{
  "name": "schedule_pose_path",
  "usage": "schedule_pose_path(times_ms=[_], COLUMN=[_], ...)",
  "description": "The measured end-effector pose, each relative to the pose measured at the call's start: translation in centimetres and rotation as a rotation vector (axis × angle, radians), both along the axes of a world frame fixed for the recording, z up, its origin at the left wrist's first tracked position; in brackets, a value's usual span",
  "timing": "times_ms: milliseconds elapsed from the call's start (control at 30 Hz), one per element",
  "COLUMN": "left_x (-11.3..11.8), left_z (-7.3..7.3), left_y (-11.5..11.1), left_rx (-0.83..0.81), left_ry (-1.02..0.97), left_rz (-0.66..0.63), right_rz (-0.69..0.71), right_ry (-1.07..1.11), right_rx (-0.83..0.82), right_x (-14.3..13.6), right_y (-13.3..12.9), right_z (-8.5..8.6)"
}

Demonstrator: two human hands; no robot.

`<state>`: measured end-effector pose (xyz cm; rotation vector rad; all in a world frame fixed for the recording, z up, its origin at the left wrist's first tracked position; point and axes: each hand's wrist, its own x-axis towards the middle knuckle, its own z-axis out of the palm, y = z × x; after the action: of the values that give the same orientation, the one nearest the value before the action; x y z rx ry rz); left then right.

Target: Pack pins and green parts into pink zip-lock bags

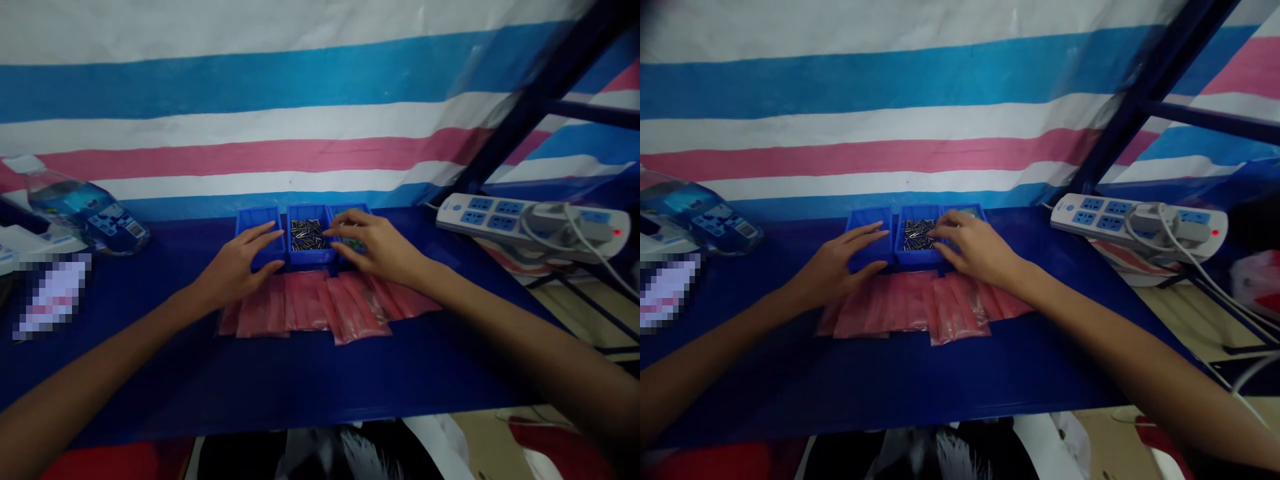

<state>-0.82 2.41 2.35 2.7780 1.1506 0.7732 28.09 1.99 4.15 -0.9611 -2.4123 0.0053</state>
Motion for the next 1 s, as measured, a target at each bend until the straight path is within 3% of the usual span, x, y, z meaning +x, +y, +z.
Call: schedule_pose_path(times_ms=[133,267,400,467,567,667,767,867,1000], left_x=[1.1,2.0,2.2,2.1,1.9,1.8,2.1,2.5,2.6], left_z=[-0.5,-1.3,-1.5,-1.1,-0.3,-0.8,-2.6,-4.4,-4.6], left_y=[2.3,2.5,2.4,1.7,-1.4,-5.4,-7.6,-7.2,-6.3], left_rx=[-0.096,-0.008,0.095,0.145,0.188,0.118,0.076,0.104,0.11], left_ry=[0.156,0.056,-0.016,-0.024,0.018,0.108,0.211,0.215,0.233], left_rz=[-0.061,-0.085,-0.119,-0.138,-0.226,-0.315,-0.279,-0.249,-0.219], right_rz=[0.035,0.01,0.014,0.003,0.048,0.209,0.152,0.077,0.017], right_ry=[-0.057,0.051,0.07,0.08,0.047,-0.18,-0.343,-0.316,-0.279], right_rx=[0.015,0.036,0.056,0.081,0.068,-0.118,-0.138,-0.147,-0.138], right_x=[0.4,0.3,0.4,0.8,2.4,4.6,5.9,5.4,3.4], right_y=[0.1,0.3,0.2,-0.5,-3.0,-6.4,-8.9,-9.5,-8.5], right_z=[-2.3,-3.6,-3.5,-2.7,-1.1,-0.7,-2.6,-5.0,-5.9])
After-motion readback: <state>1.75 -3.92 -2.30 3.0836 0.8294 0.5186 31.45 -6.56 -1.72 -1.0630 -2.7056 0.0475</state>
